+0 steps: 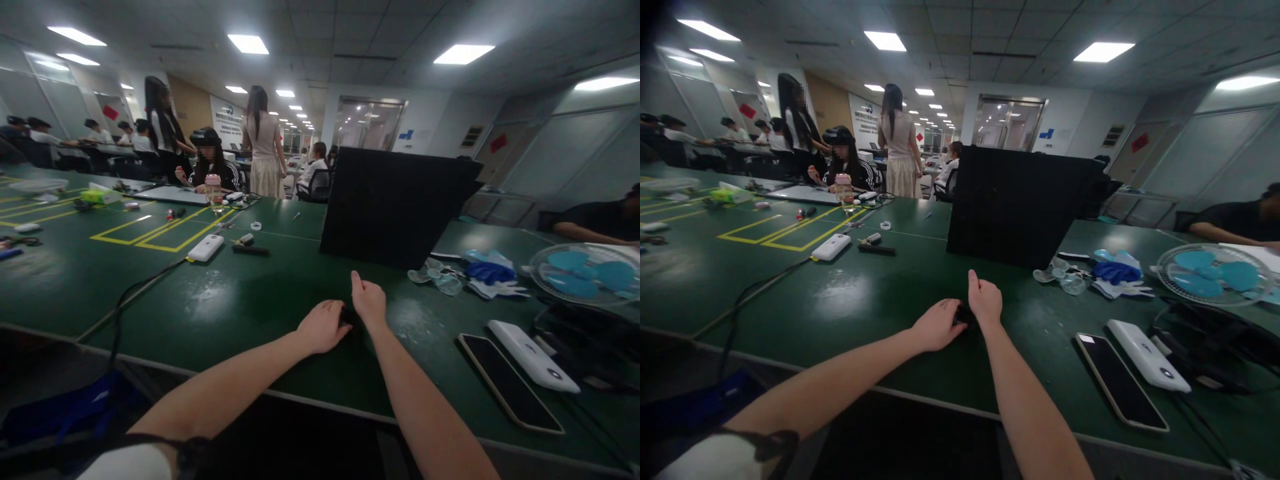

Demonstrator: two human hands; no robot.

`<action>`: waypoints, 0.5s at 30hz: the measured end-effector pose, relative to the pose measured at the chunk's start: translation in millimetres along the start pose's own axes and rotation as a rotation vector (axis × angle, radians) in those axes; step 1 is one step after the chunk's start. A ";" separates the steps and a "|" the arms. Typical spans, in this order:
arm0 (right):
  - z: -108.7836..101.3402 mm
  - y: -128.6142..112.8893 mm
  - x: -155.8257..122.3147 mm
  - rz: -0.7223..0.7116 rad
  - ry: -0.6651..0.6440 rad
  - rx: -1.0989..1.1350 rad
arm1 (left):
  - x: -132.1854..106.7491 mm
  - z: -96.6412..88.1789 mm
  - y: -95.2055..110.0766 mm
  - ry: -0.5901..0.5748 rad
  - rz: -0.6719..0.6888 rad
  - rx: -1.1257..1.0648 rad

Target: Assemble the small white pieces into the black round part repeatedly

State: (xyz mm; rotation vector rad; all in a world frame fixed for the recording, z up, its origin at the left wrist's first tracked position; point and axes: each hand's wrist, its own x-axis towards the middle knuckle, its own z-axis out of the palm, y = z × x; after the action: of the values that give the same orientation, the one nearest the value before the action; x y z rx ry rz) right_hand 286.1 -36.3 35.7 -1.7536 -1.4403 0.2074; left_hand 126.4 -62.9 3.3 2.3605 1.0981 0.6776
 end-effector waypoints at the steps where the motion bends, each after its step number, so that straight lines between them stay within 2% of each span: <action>1: 0.1 -1.1 -0.8 -0.015 0.010 0.010 | -0.1 -1.2 -1.8 0.004 0.013 -0.028; 4: -1.5 -4.6 -4.1 -0.070 0.036 0.060 | -1.5 -8.9 -15.8 0.064 0.073 -0.142; 6: -3.5 -7.5 -7.7 -0.131 -0.008 0.093 | -3.7 -20.6 -34.0 0.154 0.056 -0.219; 8: -5.4 -12.3 -13.2 -0.195 -0.121 0.097 | -6.8 -38.3 -58.9 0.292 -0.016 -0.246; 11: -6.4 -24.2 -23.5 -0.295 -0.387 0.033 | -13.2 -68.3 -98.2 0.468 -0.116 -0.147; 13: -5.1 -33.7 -30.1 -0.392 -0.540 -0.067 | -17.8 -82.8 -116.6 0.488 -0.138 -0.071; 15: -2.1 -41.7 -35.6 -0.482 -0.657 -0.173 | -20.9 -88.7 -124.5 0.449 -0.153 -0.015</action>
State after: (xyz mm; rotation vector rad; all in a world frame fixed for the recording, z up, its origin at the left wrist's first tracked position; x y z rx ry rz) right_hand 245.2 -68.7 52.4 -1.4670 -2.3687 0.4357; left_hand -9.5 9.8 -4.6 2.1355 1.4313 1.1890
